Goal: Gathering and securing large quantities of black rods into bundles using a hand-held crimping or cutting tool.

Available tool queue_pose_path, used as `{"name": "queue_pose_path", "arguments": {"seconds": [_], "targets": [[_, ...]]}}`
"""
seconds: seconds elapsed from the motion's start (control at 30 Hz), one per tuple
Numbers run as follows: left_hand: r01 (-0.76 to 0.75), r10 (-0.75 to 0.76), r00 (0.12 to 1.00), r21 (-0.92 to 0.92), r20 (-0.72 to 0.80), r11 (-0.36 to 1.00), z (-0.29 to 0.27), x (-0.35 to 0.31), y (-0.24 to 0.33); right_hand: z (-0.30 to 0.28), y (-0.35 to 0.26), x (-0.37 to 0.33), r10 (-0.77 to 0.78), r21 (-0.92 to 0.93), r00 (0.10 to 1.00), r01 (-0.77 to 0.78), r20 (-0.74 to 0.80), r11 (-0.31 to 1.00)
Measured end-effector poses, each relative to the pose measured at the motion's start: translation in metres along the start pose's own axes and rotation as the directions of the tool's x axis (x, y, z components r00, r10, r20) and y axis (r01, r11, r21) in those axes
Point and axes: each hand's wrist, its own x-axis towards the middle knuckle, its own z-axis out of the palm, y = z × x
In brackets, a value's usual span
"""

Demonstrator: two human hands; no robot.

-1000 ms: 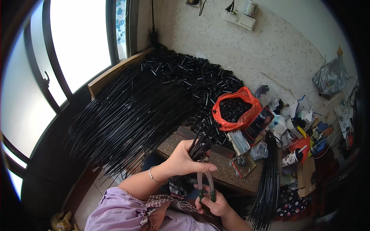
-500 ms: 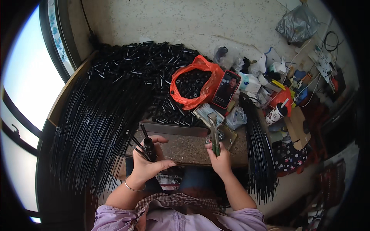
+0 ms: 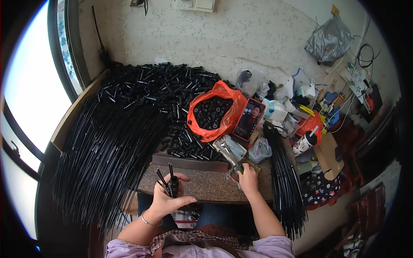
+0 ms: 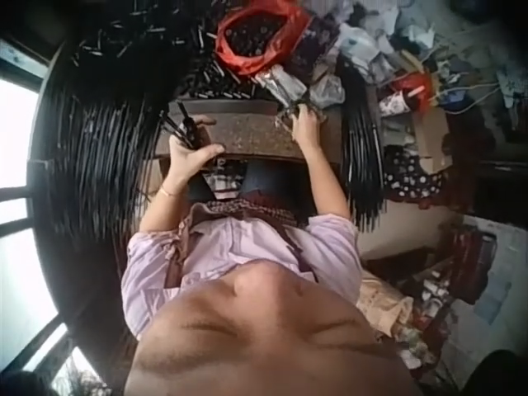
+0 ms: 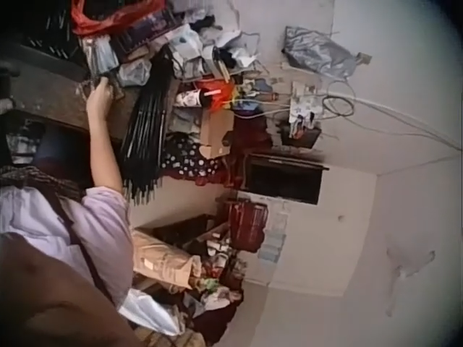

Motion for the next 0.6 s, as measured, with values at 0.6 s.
{"name": "queue_pose_path", "arguments": {"seconds": [0.6], "targets": [[-0.164,0.157,0.983,0.071,0.094,0.984,0.040,-0.027,0.023,-0.081,-0.183,-0.087,0.030,0.978,0.986,-0.158,0.164,-0.136]]}}
